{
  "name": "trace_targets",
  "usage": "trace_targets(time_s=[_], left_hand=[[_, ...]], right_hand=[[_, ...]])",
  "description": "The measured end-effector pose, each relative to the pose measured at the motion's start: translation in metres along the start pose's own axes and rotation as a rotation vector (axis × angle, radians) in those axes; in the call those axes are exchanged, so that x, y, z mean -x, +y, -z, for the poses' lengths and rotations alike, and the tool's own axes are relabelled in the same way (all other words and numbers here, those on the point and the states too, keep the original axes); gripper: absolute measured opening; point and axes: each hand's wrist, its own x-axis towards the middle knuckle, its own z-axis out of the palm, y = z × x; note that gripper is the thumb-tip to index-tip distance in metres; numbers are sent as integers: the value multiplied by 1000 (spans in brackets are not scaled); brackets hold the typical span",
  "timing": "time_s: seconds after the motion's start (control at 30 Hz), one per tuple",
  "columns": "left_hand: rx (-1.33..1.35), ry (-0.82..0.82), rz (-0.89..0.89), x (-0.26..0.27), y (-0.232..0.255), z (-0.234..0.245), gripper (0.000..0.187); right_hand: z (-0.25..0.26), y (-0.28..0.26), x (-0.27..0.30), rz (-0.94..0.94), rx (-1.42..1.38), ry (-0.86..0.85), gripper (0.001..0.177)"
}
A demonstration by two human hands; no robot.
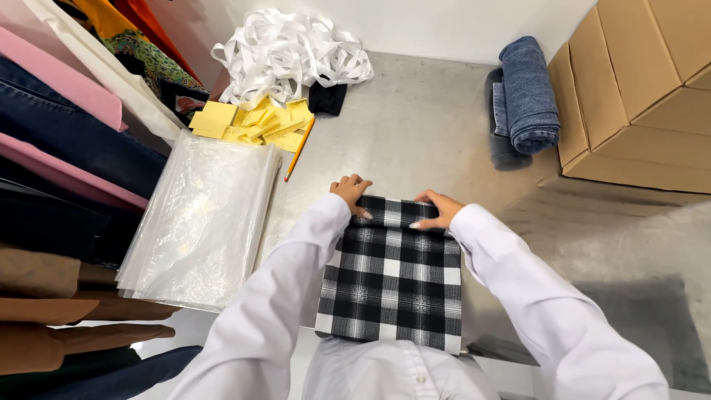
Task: Removing pants from hangers, folding them, and rolling them up on a table for packing.
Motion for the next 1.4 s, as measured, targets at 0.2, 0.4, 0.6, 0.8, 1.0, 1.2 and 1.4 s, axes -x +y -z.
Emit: trace_targets(time_s=[0.2, 0.4, 0.6, 0.8, 1.0, 1.2, 1.4], left_hand=[[-170, -30, -112, -12, 4, -15, 93], [-407, 345, -185, 7, 2, -14, 82], [-327, 412, -99, 58, 25, -22, 74], [-225, 418, -36, 85, 47, -58, 82], [-29, 80, -3, 43, 12, -42, 62], [51, 23, 81, 6, -8, -38, 92], [-55, 52, 50, 3, -1, -38, 96]], right_hand=[[-3, -20, 0, -93, 455, 40, 86], [-47, 26, -33, 143, 666, 527, 77], [-48, -2, -4, 203, 775, 381, 83], [-46, -3, 24, 235, 672, 293, 76], [-12, -20, 17, 96, 699, 69, 79], [-14, -8, 6, 101, 649, 86, 90], [-10, 15, -12, 72, 474, 11, 71]])
